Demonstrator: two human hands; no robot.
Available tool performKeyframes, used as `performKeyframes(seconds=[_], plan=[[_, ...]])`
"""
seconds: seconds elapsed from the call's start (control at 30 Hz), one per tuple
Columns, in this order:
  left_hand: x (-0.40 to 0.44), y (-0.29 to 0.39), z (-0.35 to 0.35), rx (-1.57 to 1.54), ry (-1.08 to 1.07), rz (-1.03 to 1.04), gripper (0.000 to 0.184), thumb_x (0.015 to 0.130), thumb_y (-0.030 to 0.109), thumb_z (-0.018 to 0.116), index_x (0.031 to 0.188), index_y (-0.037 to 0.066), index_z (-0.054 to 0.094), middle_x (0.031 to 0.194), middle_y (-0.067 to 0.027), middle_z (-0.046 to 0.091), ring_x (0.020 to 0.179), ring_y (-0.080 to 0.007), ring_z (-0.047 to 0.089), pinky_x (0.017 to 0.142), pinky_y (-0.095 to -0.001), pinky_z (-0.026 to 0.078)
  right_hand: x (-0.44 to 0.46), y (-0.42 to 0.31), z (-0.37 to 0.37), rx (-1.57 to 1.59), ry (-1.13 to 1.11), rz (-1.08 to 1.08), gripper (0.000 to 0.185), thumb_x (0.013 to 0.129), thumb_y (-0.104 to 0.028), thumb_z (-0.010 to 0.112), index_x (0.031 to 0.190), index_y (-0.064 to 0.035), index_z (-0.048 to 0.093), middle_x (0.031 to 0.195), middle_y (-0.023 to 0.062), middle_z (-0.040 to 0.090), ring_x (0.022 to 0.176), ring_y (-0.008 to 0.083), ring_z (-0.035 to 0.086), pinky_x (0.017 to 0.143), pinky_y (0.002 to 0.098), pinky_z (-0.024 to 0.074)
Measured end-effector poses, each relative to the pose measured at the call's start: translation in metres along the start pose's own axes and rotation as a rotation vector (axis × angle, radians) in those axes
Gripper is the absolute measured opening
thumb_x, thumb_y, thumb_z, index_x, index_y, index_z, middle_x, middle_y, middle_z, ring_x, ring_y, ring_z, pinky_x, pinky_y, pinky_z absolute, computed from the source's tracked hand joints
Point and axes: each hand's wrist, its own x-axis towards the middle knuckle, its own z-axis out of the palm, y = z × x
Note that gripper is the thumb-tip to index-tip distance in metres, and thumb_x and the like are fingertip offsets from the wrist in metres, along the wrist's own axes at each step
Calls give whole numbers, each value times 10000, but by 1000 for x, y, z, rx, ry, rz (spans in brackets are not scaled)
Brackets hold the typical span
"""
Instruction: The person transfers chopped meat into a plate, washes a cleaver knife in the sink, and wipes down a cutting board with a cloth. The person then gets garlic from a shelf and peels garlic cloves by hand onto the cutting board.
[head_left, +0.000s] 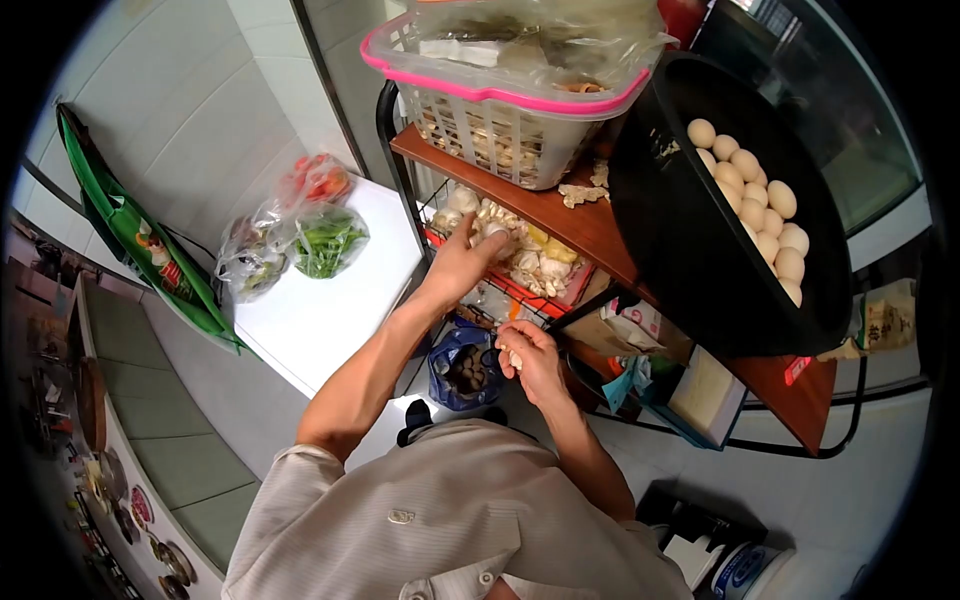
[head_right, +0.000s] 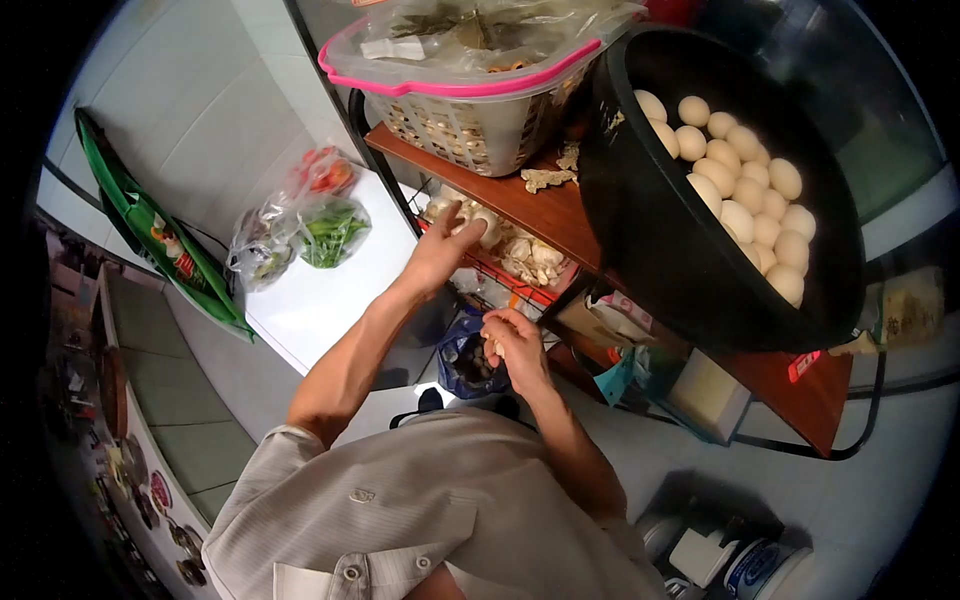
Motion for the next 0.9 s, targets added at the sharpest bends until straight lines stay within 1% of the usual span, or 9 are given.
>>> performKeyframes(seconds=[0.1,0.17,0.27,0.3,0.37,0.4,0.5,0.67,0.9], plan=[[-33,7,-6,559,275,606,622,957,349,639,1384,-68,469,1364,-242,549,1225,-333,557,1071,-434,408,-3,0,2,-69,31,-31,169,943,-123,632,1060,-1,627,799,51,615,579,112,557,485,248,418],[-55,-8,-6,499,215,579,490,999,312,586,1341,-34,532,1279,-184,615,1166,-302,600,1026,-408,450,-7,1,8,-133,66,-49,172,954,-130,628,1072,-4,629,807,42,615,581,111,557,500,251,429],[-66,-71,4,-504,-215,-251,411,1062,365,466,1237,17,597,1186,-118,653,1120,-260,625,999,-388,488,-2,1,19,-732,111,-616,246,965,-170,638,1137,5,618,964,109,645,809,280,635,739,365,513],[-70,-78,10,-794,-301,-491,434,1074,403,430,1223,29,594,1199,-107,643,1137,-255,615,1003,-404,495,2,-4,26,-735,102,-612,246,965,-170,638,1137,5,618,964,109,645,809,280,635,739,365,513],[-76,-83,14,-1041,-288,-531,485,1085,437,366,1183,20,594,1225,-125,636,1138,-277,613,1044,-420,477,4,-11,42,-1214,12,-1000,272,923,-116,669,1169,-12,618,1056,125,620,886,314,611,785,427,512],[-75,-85,12,-1182,-332,-520,493,1086,435,361,1197,14,590,1238,-133,634,1146,-286,611,1060,-427,466,5,-10,45,-1255,-50,-903,350,860,-136,705,1185,-35,620,1155,136,597,1035,352,568,891,463,463],[-70,-92,0,-1365,-347,-512,502,1092,415,341,1228,-6,578,1258,-157,629,1178,-316,601,1091,-449,444,4,-20,55,-1454,-97,-1012,384,850,-187,708,1195,-50,612,1115,89,610,1091,294,554,943,455,414],[-66,-105,-26,-1230,-305,-416,429,1095,328,358,1171,-28,585,1144,-165,658,1036,-294,674,947,-420,565,15,-12,41,-1250,-138,-916,270,802,-30,684,1071,-46,696,1090,86,620,1048,310,559,893,421,450],[-71,-99,-41,-1034,-243,-397,340,1082,292,421,1048,7,604,1031,-137,676,920,-242,705,827,-368,624,22,-8,47,-1246,-171,-955,190,853,-29,654,1038,-30,693,981,109,632,967,330,589,841,432,470]])
